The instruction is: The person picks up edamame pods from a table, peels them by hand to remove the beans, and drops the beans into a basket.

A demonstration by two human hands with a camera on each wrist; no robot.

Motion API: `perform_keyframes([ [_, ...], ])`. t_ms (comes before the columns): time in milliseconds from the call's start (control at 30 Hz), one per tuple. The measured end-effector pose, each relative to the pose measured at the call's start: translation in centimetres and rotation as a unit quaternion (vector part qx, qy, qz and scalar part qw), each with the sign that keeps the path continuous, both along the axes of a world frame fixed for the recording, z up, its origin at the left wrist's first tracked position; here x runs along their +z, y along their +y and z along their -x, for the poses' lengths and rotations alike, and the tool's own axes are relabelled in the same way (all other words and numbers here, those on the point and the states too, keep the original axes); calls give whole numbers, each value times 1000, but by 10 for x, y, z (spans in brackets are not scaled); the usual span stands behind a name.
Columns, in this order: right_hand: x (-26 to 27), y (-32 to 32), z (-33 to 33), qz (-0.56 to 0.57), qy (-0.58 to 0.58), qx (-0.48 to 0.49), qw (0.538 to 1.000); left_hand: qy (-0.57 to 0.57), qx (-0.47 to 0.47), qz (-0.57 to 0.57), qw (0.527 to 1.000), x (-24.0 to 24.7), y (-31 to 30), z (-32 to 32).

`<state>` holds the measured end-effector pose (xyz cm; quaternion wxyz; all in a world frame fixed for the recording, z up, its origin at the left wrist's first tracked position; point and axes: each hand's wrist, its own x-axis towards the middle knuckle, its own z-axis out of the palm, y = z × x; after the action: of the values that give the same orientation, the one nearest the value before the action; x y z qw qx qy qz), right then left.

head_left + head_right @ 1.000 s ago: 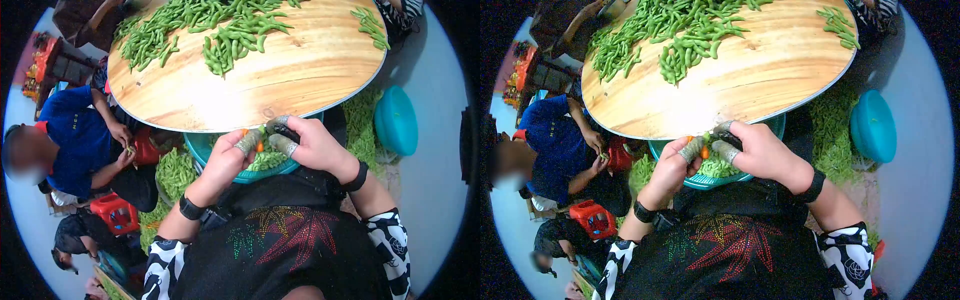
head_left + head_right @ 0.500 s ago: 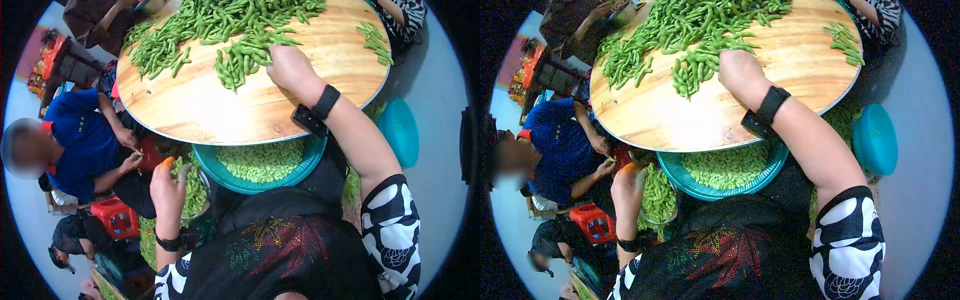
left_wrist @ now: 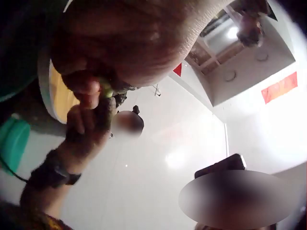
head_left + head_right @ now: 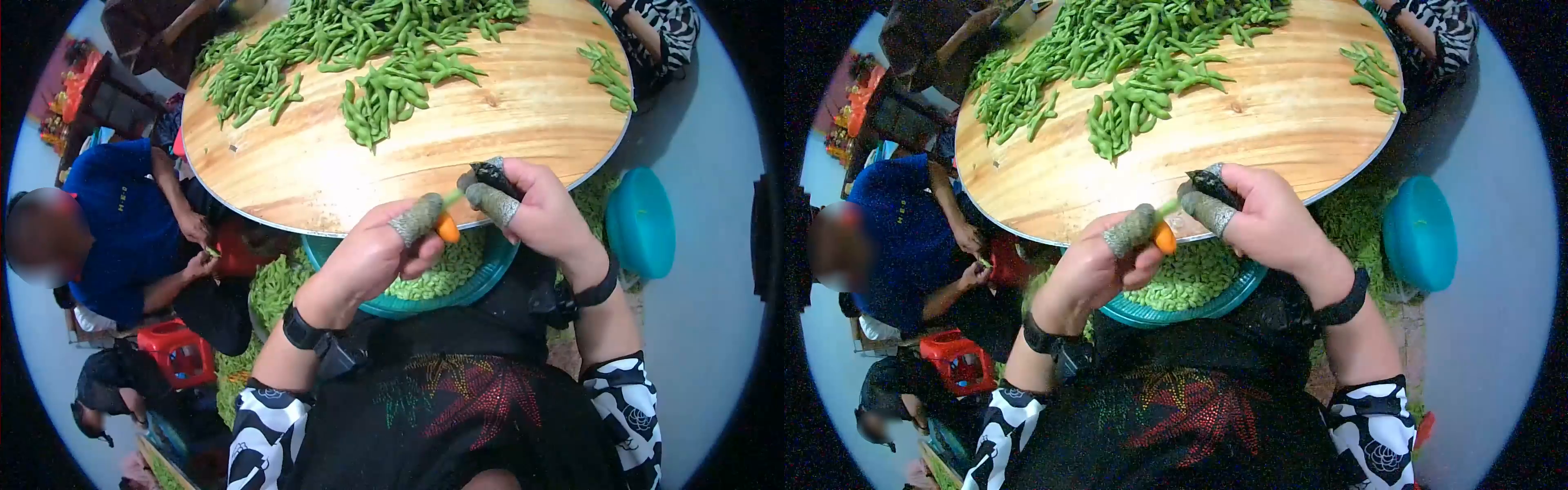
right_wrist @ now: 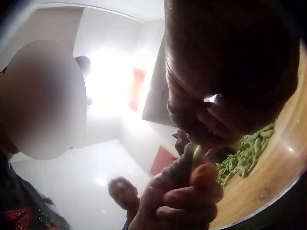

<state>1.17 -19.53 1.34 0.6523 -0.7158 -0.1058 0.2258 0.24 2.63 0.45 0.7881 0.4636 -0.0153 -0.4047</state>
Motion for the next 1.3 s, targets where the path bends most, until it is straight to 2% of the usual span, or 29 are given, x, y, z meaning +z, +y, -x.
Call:
perform_keyframes([
  [33, -2, 3, 4, 5, -7, -19, 1000, -47, 64, -26, 996, -7, -1, 4],
  [67, -4, 7, 8, 11, -16, -36, 999, -48, 66, -31, 996, -8, -3, 7],
  [133, -8, 9, 16, -26, 7, -1, 1000, -130, 130, -95, 978, -8, -5, 10],
  [167, -9, 12, 19, -39, -12, 4, 999, -130, 134, -172, 967, -4, -9, 11],
  [200, -9, 14, 21, -52, -30, 8, 998, -130, 133, -175, 967, -3, -11, 12],
  [300, -14, 16, 21, -80, -55, 11, 995, -232, 88, -270, 930, -2, -15, 14],
  [400, -21, 15, 19, -94, -47, 11, 994, -258, 70, -324, 908, 0, -16, 13],
  [533, -15, 16, 19, -100, 6, 13, 995, -309, 81, -323, 891, -11, -15, 13],
  [567, -14, 16, 18, -99, 21, 11, 995, -469, 94, -383, 790, -20, -12, 12],
  [600, -14, 16, 17, -98, 35, 8, 994, -611, 104, -428, 659, -25, -11, 12],
  [633, -16, 15, 16, -99, 36, 7, 994, -611, 103, -427, 659, -26, -12, 14],
  [700, -22, 14, 14, -113, 91, 48, 988, -650, 86, -470, 591, -24, -12, 16],
  [733, -21, 13, 16, -113, 92, 47, 988, -650, 85, -469, 592, -18, -11, 17],
  [767, -18, 11, 18, -178, 157, 52, 970, -408, 71, -352, 839, -7, -8, 19],
  [800, -14, 10, 20, -242, 221, 57, 943, -112, 48, -189, 974, 0, -5, 20],
  [833, -9, 8, 22, -243, 223, 56, 943, -11, 40, -12, 999, -6, 1, 18],
  [933, -3, 6, 23, -270, 292, 70, 915, -28, 16, -39, 999, -4, -1, 17],
  [967, -8, 8, 23, -234, 257, 49, 936, -96, 37, -181, 978, 0, -7, 17],
  [1000, -12, 11, 24, -197, 221, 28, 955, -95, 37, -181, 978, -2, -11, 19],
  [1033, -14, 13, 26, -197, 223, 28, 954, -344, 45, -340, 874, -7, -14, 22],
  [1067, -16, 17, 29, -155, 165, 20, 974, -559, 49, -466, 685, -11, -15, 24],
  [1100, -18, 19, 32, -112, 106, 13, 988, -634, 66, -479, 603, -19, -15, 24],
  [1133, -19, 20, 32, -114, 108, 13, 988, -634, 64, -481, 603, -22, -15, 25],
  [1200, -21, 19, 31, -127, 81, 2, 989, -641, 67, -514, 565, -23, -15, 27],
  [1233, -21, 16, 31, -169, 126, 14, 977, -655, 90, -459, 593, -23, -15, 24],
  [1267, -22, 14, 32, -170, 126, 13, 977, -656, 89, -459, 593, -18, -14, 26],
  [1300, -22, 11, 33, -197, 170, 18, 965, -410, 75, -366, 832, -5, -15, 28],
])
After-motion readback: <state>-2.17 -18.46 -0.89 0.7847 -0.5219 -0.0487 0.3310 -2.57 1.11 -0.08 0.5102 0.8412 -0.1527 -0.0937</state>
